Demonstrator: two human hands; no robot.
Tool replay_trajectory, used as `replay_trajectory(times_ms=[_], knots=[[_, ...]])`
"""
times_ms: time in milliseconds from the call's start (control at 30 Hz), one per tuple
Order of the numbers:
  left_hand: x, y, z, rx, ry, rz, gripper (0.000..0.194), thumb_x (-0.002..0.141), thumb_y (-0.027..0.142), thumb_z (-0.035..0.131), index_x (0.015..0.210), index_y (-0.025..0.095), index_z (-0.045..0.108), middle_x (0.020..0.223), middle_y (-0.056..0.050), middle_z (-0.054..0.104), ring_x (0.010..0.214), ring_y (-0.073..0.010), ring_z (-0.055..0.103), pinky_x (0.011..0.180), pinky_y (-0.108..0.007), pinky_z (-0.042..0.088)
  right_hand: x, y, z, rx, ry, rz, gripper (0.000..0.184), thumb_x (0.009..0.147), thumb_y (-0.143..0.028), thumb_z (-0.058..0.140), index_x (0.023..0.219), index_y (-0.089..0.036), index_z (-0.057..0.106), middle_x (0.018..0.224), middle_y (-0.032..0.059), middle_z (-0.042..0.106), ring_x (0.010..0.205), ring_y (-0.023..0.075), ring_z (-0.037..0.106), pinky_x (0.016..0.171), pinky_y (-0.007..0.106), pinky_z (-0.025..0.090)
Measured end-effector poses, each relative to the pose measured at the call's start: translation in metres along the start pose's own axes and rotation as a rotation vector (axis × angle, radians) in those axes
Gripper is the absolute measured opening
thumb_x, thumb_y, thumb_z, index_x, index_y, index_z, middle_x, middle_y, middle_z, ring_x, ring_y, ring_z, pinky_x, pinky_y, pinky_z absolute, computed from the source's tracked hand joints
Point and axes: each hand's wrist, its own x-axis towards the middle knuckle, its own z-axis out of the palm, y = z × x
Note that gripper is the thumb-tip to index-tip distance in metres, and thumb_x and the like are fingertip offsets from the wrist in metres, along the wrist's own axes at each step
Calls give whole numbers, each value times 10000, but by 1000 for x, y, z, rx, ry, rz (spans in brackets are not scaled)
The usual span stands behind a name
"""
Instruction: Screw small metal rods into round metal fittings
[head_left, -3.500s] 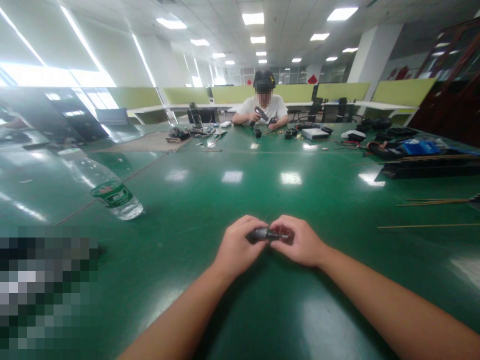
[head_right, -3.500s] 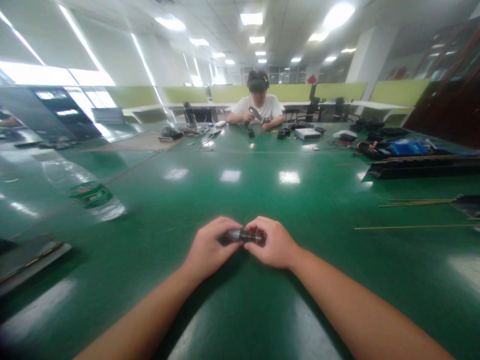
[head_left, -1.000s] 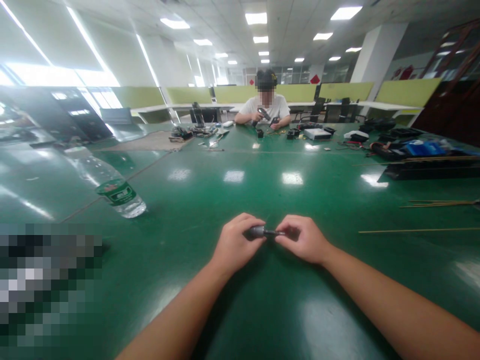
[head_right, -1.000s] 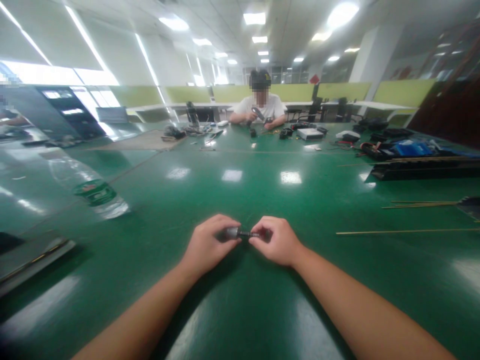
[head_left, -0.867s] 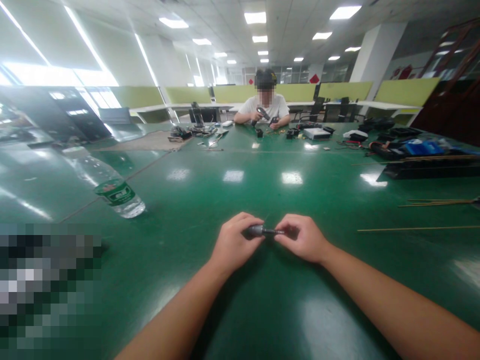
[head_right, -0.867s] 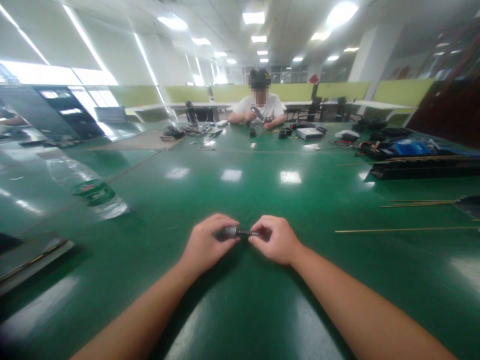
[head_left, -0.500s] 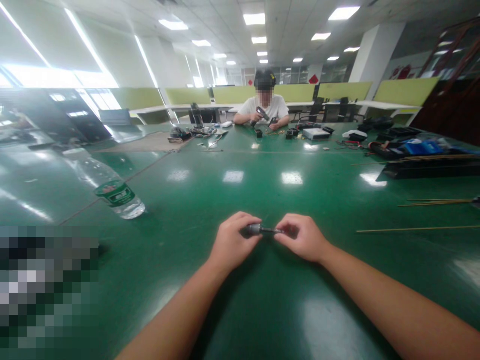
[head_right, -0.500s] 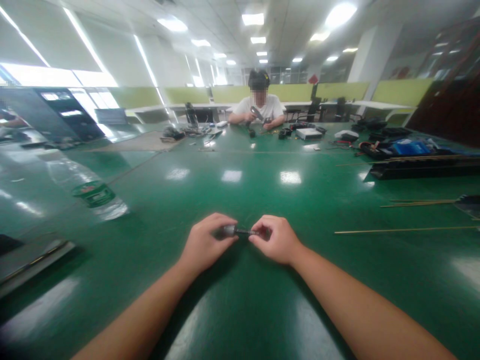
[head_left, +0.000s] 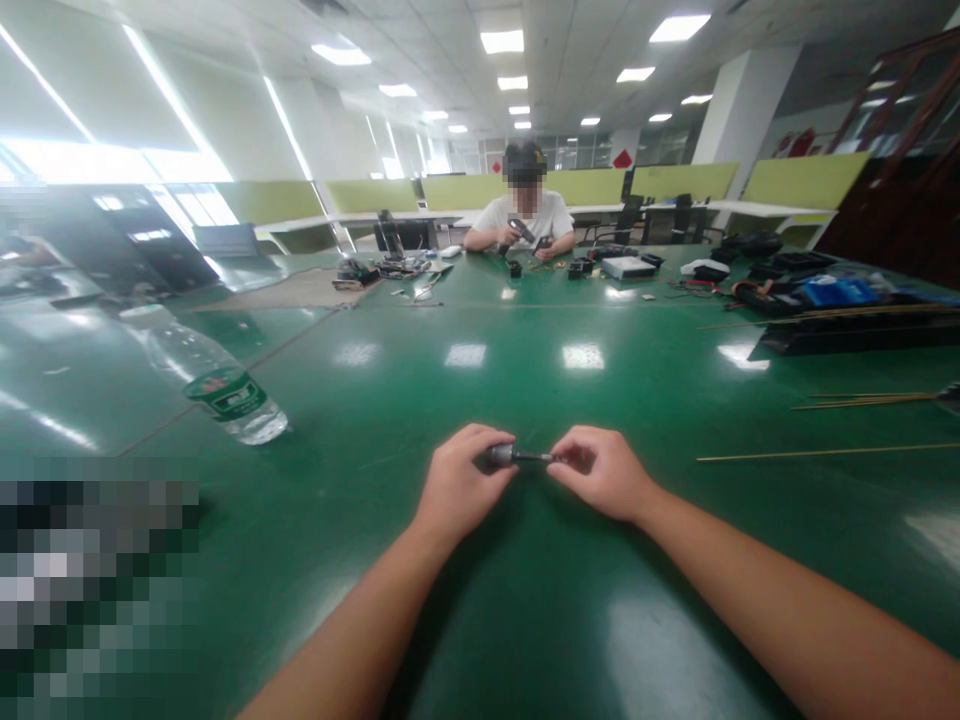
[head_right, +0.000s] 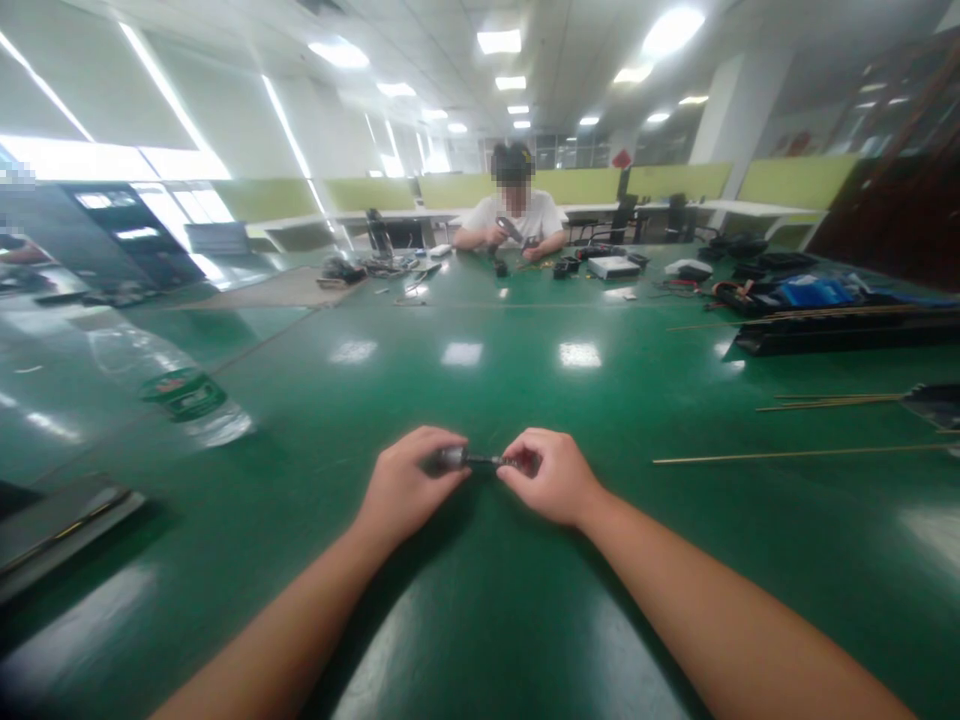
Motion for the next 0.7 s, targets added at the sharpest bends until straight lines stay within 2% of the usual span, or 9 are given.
replay_trajectory(times_ms=[233,333,433,500,600,700], knots=[[1,-6,-1,36,-5,-28,259,710,148,770,952,218,709,965,-29,704,904,-194,645,833,-325,521,0,-1,1,5,-1,27,32,750,-193,717,776,-174,711,687,20,669,597,145,586,569,255,445],[2,-10,-4,85,59,-61,269,708,194,789,961,217,704,971,-37,706,916,-213,648,870,-360,518,0,0,2,9,-2,29,39,743,-183,720,781,-178,711,687,16,673,591,143,590,567,253,450],[4,-16,-7,114,114,-153,277,739,301,781,989,220,692,951,-45,710,892,-223,655,867,-383,521,0,1,2,10,3,28,40,744,-179,717,785,-179,714,684,14,676,588,141,591,568,252,453],[5,-20,-8,65,111,-228,297,776,357,746,1018,209,660,952,-49,715,877,-218,665,851,-378,529,1,2,3,11,5,27,36,747,-182,716,783,-179,715,687,16,678,592,142,594,568,251,453],[7,-26,-6,-80,87,-324,332,807,365,708,1069,193,600,1049,-62,716,949,-207,680,913,-380,523,2,4,4,10,7,27,30,747,-183,718,777,-178,715,688,18,678,593,143,594,569,253,455],[8,-25,-8,-170,43,-367,375,801,410,700,1082,181,604,1111,-82,704,980,-208,684,956,-392,519,2,5,4,9,4,39,27,749,-182,715,775,-175,716,690,20,678,599,144,597,574,255,455]])
